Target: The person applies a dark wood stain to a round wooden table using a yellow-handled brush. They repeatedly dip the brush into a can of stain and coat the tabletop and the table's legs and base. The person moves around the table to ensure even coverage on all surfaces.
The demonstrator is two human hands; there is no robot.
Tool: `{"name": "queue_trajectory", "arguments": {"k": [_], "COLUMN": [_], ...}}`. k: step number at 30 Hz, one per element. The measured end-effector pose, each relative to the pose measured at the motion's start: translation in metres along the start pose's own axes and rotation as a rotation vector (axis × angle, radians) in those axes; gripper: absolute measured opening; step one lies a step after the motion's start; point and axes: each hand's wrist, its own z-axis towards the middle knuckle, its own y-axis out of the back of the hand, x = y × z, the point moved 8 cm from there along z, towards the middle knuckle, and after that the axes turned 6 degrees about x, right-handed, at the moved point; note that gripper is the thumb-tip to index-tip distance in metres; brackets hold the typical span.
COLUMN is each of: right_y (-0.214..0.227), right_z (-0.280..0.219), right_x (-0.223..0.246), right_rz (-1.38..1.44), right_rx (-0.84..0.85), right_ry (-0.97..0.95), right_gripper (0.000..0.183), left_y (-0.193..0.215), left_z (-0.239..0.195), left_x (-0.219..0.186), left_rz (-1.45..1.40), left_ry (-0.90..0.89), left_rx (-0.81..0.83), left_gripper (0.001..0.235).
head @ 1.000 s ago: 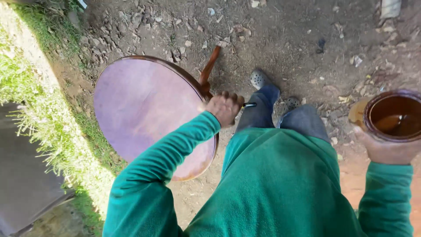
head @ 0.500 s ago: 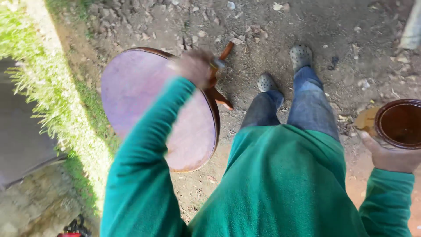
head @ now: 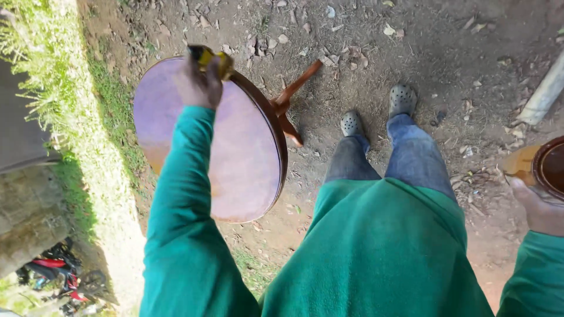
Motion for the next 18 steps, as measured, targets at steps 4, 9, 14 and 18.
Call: {"name": "queue_trajectory", "arguments": {"k": [4,9,14,18], "right_y": [-0.004,-0.007,-0.026,-0.019], "right_z": [0.043,0.078,0.098,0.081], "right_x": [0.029,0.057,0.055,0.032], "right_rz": [0.062,-0.029,0.059,0.033], "right_rx": [0.099,0.121,0.245,0.201], "right_ry": [0.042,0.161,0.145,0.090], "right_gripper": [0.058,0.077,0.078,0.060], "left_y": [-0.027,0.020,-0.035,-0.138], "left_z": [-0.054,-0.045,0.003,-0.058], "left_x": [0.022,0.043,-0.025,-0.101], "left_rz": [-0.631,-0.234,0.258,0.839], "left_ry": [0.198,0.143,-0.213,-0.526], "left_rx": [-0.018,-0.215,0.174,0.652], "left_gripper": [0.015,0.020,0.027,0.070]}}
